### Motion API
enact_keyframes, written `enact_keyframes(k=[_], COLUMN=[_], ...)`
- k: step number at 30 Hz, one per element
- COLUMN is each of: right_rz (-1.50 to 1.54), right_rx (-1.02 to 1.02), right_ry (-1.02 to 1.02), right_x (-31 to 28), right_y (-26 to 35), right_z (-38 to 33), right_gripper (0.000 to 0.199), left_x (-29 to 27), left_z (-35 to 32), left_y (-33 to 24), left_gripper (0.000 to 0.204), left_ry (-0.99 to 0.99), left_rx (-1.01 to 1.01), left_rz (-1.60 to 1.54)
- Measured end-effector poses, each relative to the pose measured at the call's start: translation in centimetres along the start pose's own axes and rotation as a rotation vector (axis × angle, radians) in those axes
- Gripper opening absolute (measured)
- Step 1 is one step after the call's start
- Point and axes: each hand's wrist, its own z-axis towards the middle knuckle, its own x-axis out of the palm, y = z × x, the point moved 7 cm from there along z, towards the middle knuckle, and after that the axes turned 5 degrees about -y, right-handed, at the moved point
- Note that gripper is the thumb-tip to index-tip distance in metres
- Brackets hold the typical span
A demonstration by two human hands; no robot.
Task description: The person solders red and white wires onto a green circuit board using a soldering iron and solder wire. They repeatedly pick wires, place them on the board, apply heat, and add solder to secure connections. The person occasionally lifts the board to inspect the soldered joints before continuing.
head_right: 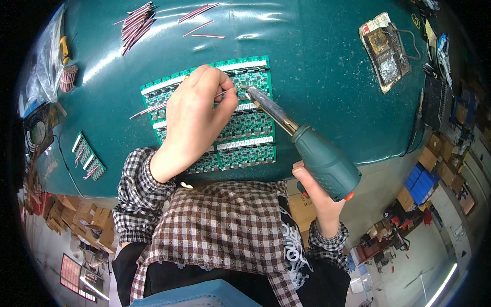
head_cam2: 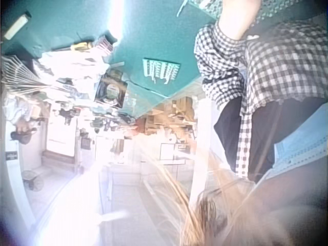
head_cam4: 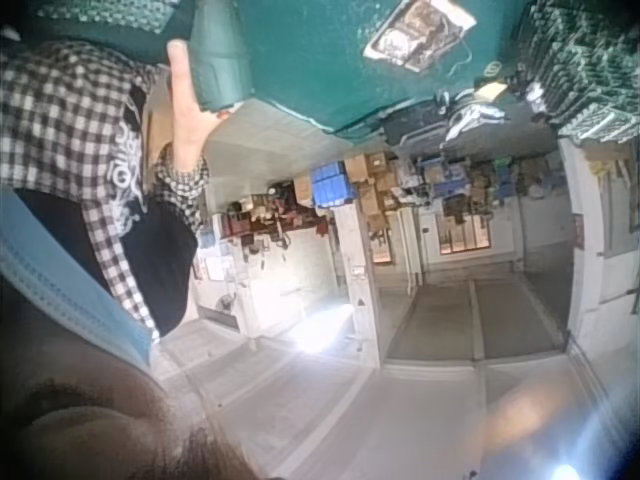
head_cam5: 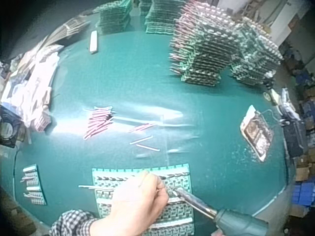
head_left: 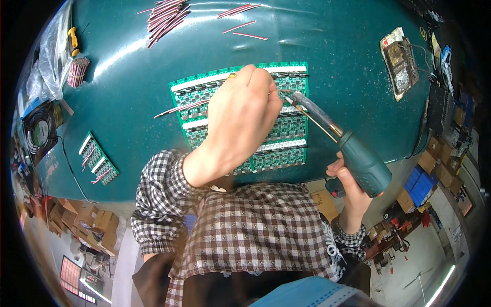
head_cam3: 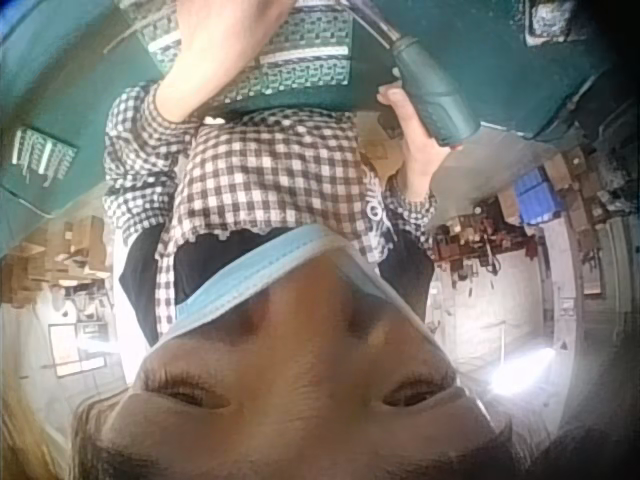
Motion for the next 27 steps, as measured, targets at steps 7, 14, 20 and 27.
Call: enact_keyframes(k=[7, 14, 20, 27], right_rz=[0.003, 0.011, 0.003, 0.204], right_rx=[0.042, 0.056, 0.028, 0.039], right_ry=[0.002, -0.02, -0.032, -0.087], right_x=[0.0, -0.16, -0.11, -0.71], right_y=[-0.19, -0.25, 0.27, 0.14], right_z=[-0.1, -0.26, -0.13, 0.19], right_gripper=[0.033, 0.033, 0.035, 0.026], left_x=[0.05, -0.07, -0.04, 0.07], left_z=[-0.01, -0.02, -0.06, -0.04], left_y=[-0.02, -0.03, 0.06, 0.25], left_gripper=[0.01, 0.011, 0.012, 0.013], left_ry=[-0.011, -0.014, -0.011, 0.001], left_rx=[0.026, 0.021, 0.018, 0.0], left_rz=[0.014, -0.003, -0.035, -0.034])
